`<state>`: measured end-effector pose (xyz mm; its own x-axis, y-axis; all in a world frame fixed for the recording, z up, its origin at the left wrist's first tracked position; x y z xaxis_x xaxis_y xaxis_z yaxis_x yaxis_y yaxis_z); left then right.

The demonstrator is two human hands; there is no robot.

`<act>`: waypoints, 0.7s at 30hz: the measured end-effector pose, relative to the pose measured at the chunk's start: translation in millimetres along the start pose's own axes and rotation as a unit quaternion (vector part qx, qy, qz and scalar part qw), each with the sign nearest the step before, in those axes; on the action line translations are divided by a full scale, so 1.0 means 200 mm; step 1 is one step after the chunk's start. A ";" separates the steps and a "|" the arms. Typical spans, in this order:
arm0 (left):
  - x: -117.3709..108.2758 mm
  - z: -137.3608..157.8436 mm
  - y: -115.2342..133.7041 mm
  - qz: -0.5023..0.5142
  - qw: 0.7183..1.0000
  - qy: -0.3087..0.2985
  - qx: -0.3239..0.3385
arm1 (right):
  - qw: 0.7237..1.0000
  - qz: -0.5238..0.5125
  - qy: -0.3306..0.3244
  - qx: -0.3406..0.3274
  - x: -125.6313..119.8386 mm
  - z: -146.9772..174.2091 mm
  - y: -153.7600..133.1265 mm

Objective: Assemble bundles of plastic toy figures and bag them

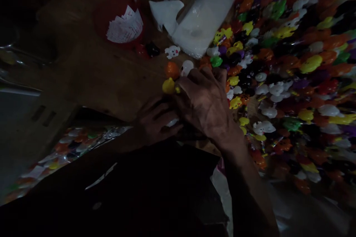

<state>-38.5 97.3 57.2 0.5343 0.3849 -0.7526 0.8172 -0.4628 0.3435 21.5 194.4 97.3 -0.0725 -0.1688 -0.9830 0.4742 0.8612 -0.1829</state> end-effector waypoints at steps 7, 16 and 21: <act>-0.03 0.01 0.02 0.020 1.000 -0.004 0.001 | 1.000 -0.015 0.001 0.009 -0.06 0.01 -0.06; -0.02 0.04 -0.01 0.020 0.999 -0.001 -0.036 | 0.994 -0.044 -0.103 -0.001 -0.04 0.07 -0.07; 0.06 0.13 -0.07 0.068 0.995 -0.029 -0.070 | 0.998 -0.050 -0.037 -0.026 -0.03 0.10 -0.05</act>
<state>-49.8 88.2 28.7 0.6317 0.2779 -0.7237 0.7627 -0.3895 0.5163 35.5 177.9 105.2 -0.0516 -0.2880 -0.9562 0.4220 0.8615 -0.2822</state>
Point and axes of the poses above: each hand's wrist, its own z-axis away from the middle knuckle, its own x-axis out of the palm, y = z × x, the point moved 9 cm from there along -z, towards the middle knuckle, and after that the axes turned 12 degrees about -y, right-handed, at the moved point
